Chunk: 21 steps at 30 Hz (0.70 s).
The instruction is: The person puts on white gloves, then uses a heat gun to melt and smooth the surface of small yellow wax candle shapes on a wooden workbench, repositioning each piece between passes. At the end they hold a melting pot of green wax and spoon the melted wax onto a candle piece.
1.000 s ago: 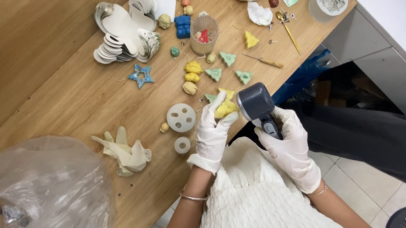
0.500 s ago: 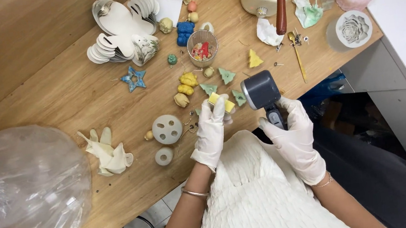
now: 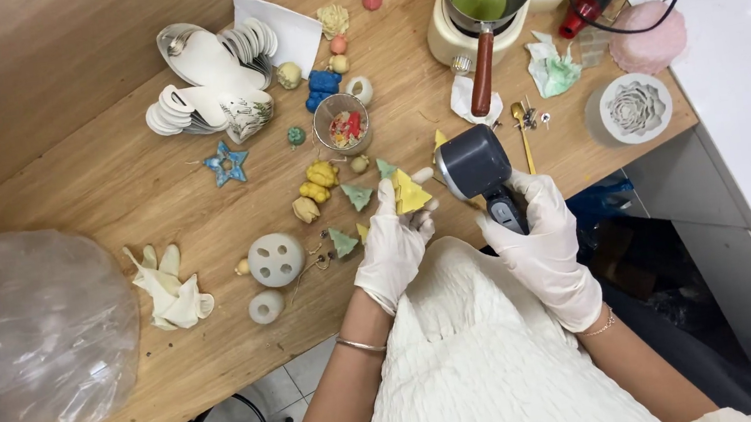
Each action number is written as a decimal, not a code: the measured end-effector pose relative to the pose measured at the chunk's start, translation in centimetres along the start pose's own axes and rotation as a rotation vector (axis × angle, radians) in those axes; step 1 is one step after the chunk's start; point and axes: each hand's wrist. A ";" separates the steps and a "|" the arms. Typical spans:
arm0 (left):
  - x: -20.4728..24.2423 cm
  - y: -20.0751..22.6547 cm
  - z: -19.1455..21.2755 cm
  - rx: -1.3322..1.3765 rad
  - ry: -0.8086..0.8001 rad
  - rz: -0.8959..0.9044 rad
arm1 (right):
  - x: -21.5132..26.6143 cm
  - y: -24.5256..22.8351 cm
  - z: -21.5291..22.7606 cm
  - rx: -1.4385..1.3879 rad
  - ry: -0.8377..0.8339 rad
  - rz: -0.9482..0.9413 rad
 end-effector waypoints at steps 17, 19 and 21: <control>-3.2 -2.8 -2.4 0.052 0.174 -0.081 | -4.1 1.3 3.1 -0.013 -0.157 0.121; -3.6 -3.3 -2.5 0.076 0.198 -0.101 | -4.5 1.7 3.4 0.001 -0.160 0.169; -4.1 -3.8 -2.4 0.101 0.222 -0.130 | -5.0 2.1 3.6 0.011 -0.164 0.226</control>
Point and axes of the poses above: each hand's wrist, its own x-axis away from the middle knuckle, its own z-axis out of the back of the hand, y = z × x, and after that the axes turned 4 degrees about -x, right-handed
